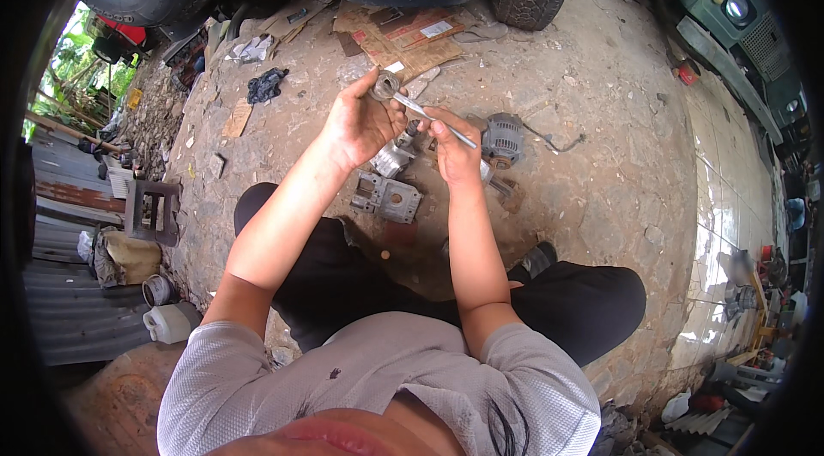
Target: The person sits on the floor and uses a metal rod to manipulate a cylindrical metal part, then uses a sandpaper sheet to smooth the surface of the part. The person handles the part and tools with both hands throughout the process.
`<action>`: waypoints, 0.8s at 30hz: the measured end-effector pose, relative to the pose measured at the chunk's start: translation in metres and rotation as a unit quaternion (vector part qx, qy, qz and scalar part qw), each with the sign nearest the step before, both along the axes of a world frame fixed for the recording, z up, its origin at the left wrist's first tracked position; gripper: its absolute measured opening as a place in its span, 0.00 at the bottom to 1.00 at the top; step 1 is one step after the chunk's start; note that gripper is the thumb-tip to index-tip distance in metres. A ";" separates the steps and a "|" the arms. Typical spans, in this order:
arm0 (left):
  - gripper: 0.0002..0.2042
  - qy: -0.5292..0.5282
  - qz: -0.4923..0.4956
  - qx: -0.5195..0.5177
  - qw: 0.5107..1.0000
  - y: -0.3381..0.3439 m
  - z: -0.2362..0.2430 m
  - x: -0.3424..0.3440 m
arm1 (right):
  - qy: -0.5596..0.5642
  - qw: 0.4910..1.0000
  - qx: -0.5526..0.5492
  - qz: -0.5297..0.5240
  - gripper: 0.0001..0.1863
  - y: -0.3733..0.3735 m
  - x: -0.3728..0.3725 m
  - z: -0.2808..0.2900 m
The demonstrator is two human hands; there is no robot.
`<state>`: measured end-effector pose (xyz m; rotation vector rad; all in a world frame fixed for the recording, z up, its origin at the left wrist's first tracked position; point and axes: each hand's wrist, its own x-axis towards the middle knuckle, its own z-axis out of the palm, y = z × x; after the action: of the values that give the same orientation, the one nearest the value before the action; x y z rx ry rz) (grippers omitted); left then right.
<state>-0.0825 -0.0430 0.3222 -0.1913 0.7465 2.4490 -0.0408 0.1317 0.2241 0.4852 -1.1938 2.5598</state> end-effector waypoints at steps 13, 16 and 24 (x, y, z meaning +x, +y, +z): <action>0.17 0.037 -0.003 -0.023 0.999 -0.006 0.001 -0.005 | -0.021 0.996 -0.069 0.046 0.18 -0.009 -0.005 -0.003; 0.17 0.059 -0.007 -0.038 0.997 -0.004 0.001 -0.005 | -0.020 0.995 -0.090 0.045 0.19 -0.008 -0.007 -0.007; 0.15 0.096 0.033 -0.099 0.990 -0.002 0.003 -0.004 | -0.026 0.997 -0.072 0.012 0.19 -0.010 -0.008 -0.006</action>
<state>-0.0862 -0.0451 0.3249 -0.0549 1.0857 2.4778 -0.0492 0.1221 0.2179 0.4057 -1.0166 2.6708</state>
